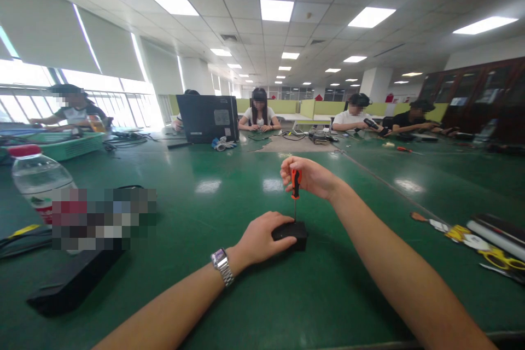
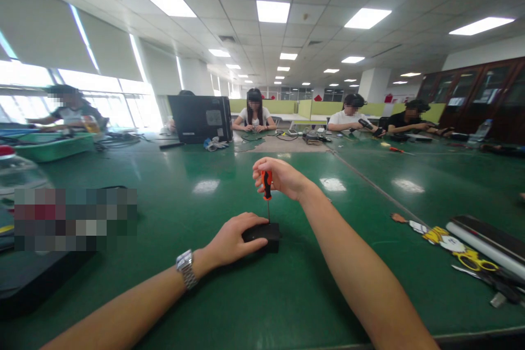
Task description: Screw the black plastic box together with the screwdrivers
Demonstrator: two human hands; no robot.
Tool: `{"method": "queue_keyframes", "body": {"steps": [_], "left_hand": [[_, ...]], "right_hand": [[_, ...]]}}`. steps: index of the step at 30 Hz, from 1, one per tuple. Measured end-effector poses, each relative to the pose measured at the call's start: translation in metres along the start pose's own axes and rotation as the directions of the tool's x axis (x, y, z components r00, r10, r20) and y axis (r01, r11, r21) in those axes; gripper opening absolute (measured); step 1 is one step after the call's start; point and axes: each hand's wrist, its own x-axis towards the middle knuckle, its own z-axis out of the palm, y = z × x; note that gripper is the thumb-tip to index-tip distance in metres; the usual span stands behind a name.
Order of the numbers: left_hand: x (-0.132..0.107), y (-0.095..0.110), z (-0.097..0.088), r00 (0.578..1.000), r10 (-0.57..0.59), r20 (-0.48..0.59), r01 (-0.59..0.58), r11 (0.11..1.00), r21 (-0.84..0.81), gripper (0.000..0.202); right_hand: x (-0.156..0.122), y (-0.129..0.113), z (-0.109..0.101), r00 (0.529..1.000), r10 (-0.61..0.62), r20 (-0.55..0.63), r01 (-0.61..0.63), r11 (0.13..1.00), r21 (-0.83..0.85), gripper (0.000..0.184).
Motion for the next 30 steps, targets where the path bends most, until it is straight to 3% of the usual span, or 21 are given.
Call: {"method": "queue_keyframes", "body": {"steps": [7, 12, 17, 22, 27, 30], "left_hand": [[-0.0010, -0.0024, -0.0041, 0.999, -0.014, 0.045, 0.015, 1.000, -0.022, 0.041], [-0.0012, -0.0020, -0.0050, 0.998, -0.017, 0.059, 0.020, 0.999, -0.044, 0.041], [-0.0014, -0.0017, -0.0058, 0.998, -0.018, 0.056, 0.020, 0.999, -0.033, 0.041], [-0.0012, -0.0012, -0.0065, 0.998, -0.019, 0.062, 0.021, 0.999, -0.025, 0.042], [-0.0010, -0.0011, -0.0074, 0.997, -0.020, 0.071, 0.022, 0.999, -0.027, 0.042], [-0.0012, -0.0011, -0.0073, 0.997, -0.024, 0.071, 0.026, 0.999, -0.027, 0.042]], "right_hand": [[-0.0017, -0.0016, 0.0008, 0.998, -0.007, 0.064, 0.009, 1.000, -0.022, 0.018], [-0.0010, -0.0011, 0.0021, 0.999, -0.026, -0.047, 0.024, 0.999, -0.031, 0.019], [-0.0016, -0.0022, 0.0039, 0.999, -0.020, 0.048, 0.022, 0.999, -0.029, 0.020], [-0.0007, -0.0013, 0.0059, 0.997, -0.050, -0.063, 0.046, 0.997, -0.066, 0.021], [-0.0017, -0.0017, 0.0061, 0.999, -0.029, 0.019, 0.031, 0.996, -0.079, 0.022], [-0.0013, -0.0017, 0.0071, 0.995, -0.044, -0.087, 0.033, 0.991, -0.130, 0.023]]}}
